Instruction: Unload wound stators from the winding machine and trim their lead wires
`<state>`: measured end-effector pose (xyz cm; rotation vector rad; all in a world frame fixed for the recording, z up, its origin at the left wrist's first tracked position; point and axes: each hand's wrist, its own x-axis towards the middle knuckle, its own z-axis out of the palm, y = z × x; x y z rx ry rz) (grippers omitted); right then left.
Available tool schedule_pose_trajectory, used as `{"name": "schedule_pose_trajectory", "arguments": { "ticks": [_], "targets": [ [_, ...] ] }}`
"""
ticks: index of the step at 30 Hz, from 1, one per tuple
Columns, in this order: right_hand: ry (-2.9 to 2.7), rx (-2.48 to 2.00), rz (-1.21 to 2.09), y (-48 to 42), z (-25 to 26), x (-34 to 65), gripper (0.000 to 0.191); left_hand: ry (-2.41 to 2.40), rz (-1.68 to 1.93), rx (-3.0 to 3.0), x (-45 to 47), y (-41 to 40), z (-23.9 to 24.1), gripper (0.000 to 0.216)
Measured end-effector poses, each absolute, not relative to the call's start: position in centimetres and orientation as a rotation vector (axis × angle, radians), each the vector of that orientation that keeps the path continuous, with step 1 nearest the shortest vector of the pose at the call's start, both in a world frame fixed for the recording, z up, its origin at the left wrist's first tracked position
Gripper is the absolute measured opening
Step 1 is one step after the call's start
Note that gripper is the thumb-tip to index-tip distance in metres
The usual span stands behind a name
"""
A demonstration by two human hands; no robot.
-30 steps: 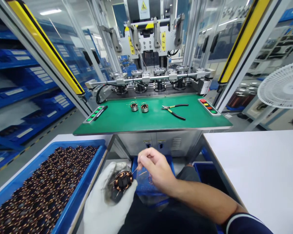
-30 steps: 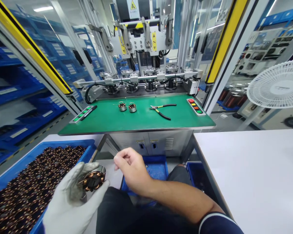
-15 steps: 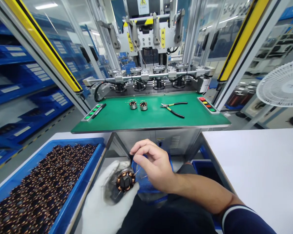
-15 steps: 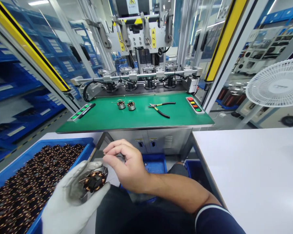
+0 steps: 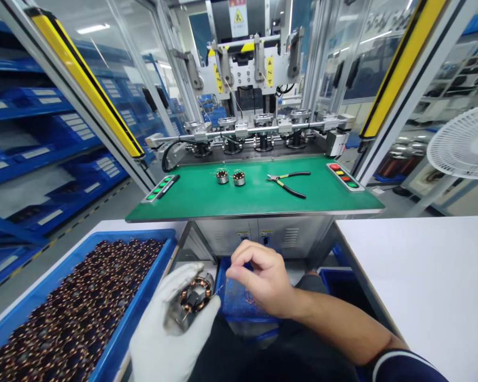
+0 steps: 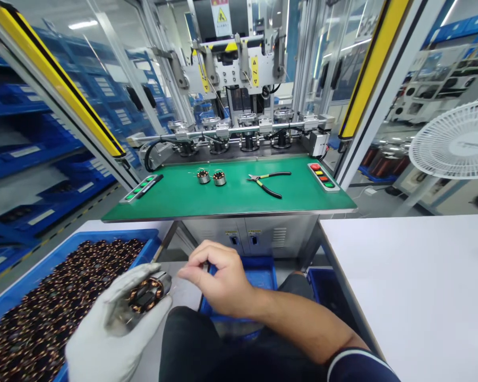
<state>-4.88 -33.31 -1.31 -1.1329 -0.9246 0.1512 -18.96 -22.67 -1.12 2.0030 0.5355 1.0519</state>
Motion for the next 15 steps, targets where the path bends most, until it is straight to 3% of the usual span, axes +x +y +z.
{"name": "schedule_pose_trajectory", "arguments": {
  "ticks": [3, 7, 11, 15],
  "targets": [
    [-0.903, -1.096, 0.279, -33.8, -1.2, -4.5, 0.031, 0.591, 1.023, 2.005, -19.2, -22.5, -1.2, 0.04],
    [-0.941, -1.074, 0.472, -34.2, -2.2, -5.1, 0.048, 0.612, 1.078, 2.054, -18.8, -22.4, -1.3, 0.037],
    [-0.993, -1.133, 0.365, -34.0, -2.4, -5.5, 0.031, 0.502, 1.052, 2.098, -18.4, -22.7, -1.0, 0.032],
    [-0.991, -1.195, 0.236, -33.5, -1.7, -5.1, 0.032, 0.446, 1.044, 2.166, -18.2, -22.8, -0.8, 0.03]
  ]
}}
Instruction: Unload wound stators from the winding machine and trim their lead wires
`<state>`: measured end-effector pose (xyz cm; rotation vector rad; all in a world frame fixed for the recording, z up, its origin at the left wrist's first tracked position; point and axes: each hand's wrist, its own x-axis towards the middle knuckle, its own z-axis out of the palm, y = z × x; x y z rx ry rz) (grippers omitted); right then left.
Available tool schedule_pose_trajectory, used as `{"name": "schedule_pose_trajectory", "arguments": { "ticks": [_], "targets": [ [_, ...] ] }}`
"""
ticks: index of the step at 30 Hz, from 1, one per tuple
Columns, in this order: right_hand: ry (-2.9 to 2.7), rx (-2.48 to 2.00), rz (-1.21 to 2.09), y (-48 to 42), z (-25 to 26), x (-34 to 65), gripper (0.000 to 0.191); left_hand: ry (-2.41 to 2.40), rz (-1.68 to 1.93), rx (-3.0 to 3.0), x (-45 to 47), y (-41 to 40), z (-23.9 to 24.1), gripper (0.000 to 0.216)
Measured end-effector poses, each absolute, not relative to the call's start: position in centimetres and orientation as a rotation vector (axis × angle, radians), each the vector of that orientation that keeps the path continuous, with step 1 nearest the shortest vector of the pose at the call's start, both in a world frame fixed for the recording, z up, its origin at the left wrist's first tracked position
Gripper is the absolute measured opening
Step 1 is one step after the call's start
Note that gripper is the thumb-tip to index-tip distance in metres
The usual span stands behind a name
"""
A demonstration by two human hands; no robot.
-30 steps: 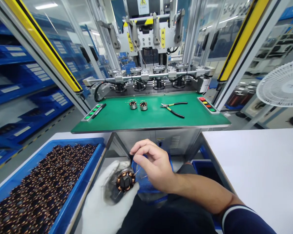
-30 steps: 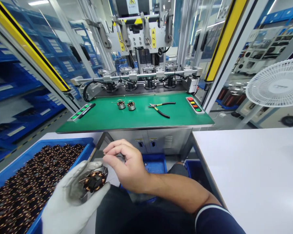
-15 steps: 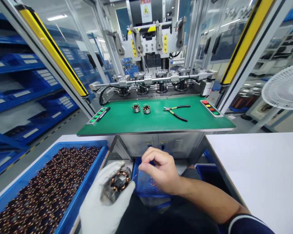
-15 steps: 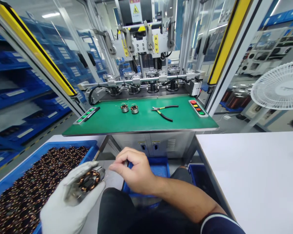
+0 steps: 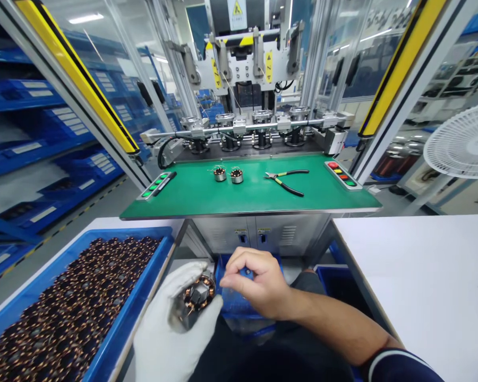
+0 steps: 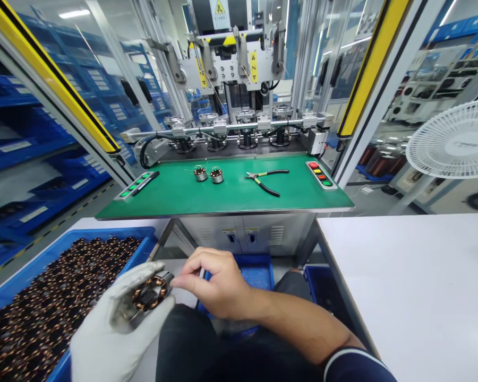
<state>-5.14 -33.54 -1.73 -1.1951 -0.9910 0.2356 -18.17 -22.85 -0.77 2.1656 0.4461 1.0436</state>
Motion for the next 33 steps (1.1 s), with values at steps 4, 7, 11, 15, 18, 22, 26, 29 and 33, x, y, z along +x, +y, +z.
{"name": "schedule_pose_trajectory", "arguments": {
  "ticks": [4, 7, 11, 15, 18, 22, 26, 29, 33],
  "targets": [
    [-0.878, -1.229, 0.352, -33.2, -1.4, -5.1, 0.035, 0.43, 1.024, 2.227, -18.0, -22.9, -0.6, 0.027],
    [-0.892, -1.206, 0.429, -33.0, -1.3, -5.2, 0.033, 0.402, 1.03, 2.225, -18.0, -23.0, -0.3, 0.025],
    [-0.987, -1.151, 0.246, -32.9, -1.3, -5.4, 0.029, 0.364, 1.04, 2.207, -18.0, -23.2, -0.2, 0.021],
    [-1.051, -1.152, 0.256, -33.1, -1.4, -5.3, 0.03, 0.372, 1.051, 2.234, -18.3, -22.8, -0.4, 0.02],
    [-1.061, -1.188, 0.269, -33.4, -1.4, -4.8, 0.023, 0.349, 1.007, 2.212, -18.7, -22.4, -0.3, 0.023],
    [-1.132, -1.185, 0.245, -33.3, -1.2, -4.8, 0.016, 0.303, 0.978, 2.135, -18.8, -22.3, -0.2, 0.024],
    [-1.17, -1.184, 0.086, -33.9, -1.4, -6.0, 0.013, 0.34, 0.958, 2.123, -19.1, -22.4, -0.7, 0.025],
    [-1.226, -1.116, -0.065, -34.8, -1.9, -7.0, 0.003, 0.384, 0.941, 2.091, -19.7, -22.6, -1.2, 0.028],
    [-1.337, -1.033, -0.03, -35.4, -1.9, -6.3, 0.01, 0.377, 0.917, 2.031, -20.1, -22.7, -0.7, 0.026]
  ]
}}
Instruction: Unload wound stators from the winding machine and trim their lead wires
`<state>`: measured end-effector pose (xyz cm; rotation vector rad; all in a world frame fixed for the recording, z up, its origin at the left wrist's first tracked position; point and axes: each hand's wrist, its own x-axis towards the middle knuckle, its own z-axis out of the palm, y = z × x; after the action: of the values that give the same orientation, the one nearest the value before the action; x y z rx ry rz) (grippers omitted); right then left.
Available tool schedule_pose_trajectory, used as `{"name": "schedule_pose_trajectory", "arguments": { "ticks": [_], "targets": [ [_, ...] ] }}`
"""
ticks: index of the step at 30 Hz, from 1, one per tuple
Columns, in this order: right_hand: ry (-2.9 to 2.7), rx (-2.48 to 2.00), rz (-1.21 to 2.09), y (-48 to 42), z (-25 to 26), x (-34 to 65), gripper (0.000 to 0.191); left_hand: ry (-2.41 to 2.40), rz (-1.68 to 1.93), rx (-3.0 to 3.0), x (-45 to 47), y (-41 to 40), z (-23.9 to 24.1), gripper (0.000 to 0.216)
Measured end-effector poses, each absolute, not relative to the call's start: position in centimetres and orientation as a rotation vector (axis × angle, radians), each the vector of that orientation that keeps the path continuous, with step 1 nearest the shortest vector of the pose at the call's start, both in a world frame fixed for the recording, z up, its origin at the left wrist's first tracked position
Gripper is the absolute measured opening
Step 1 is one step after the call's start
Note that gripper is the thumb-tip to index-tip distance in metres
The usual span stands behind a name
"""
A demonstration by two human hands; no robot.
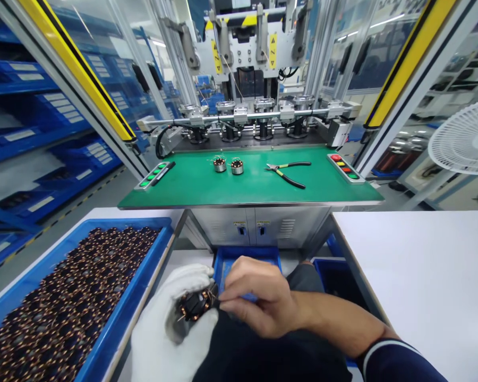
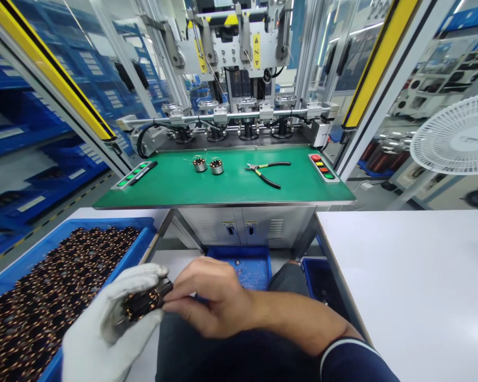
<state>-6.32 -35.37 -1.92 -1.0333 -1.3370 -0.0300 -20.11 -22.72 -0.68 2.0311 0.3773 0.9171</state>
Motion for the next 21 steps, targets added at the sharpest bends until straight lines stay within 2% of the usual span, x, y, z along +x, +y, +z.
{"name": "schedule_pose_trajectory", "arguments": {
  "ticks": [2, 4, 7, 10, 13, 18, 21],
  "targets": [
    [-1.383, -1.038, 0.052, -35.2, -1.3, -5.1, 0.022, 0.354, 0.796, 1.929, -20.0, -22.6, -0.3, 0.02],
    [-1.473, -1.033, 0.112, -34.7, -0.5, -3.6, 0.029, 0.378, 0.585, 1.742, -19.8, -22.4, -0.2, 0.024],
    [-1.7, -0.971, 0.169, -33.8, 0.7, -2.0, 0.022, 0.42, 0.367, 1.52, -19.3, -22.1, -0.9, 0.041],
    [-1.892, -0.935, 0.135, -33.4, 1.1, -1.4, 0.012, 0.402, 0.346, 1.47, -18.8, -22.0, -1.6, 0.041],
    [-1.914, -0.941, -0.024, -33.8, 0.9, -2.0, 0.009, 0.375, 0.349, 1.447, -18.8, -21.7, -1.5, 0.035],
    [-1.648, -1.111, -0.493, -35.0, 0.0, -4.3, 0.014, 0.322, 0.384, 1.496, -19.1, -21.5, -0.6, 0.04],
    [-1.55, -1.134, -0.743, -35.0, -0.6, -5.3, 0.013, 0.409, 0.644, 1.702, -19.1, -22.1, -0.5, 0.038]
  ]
}}
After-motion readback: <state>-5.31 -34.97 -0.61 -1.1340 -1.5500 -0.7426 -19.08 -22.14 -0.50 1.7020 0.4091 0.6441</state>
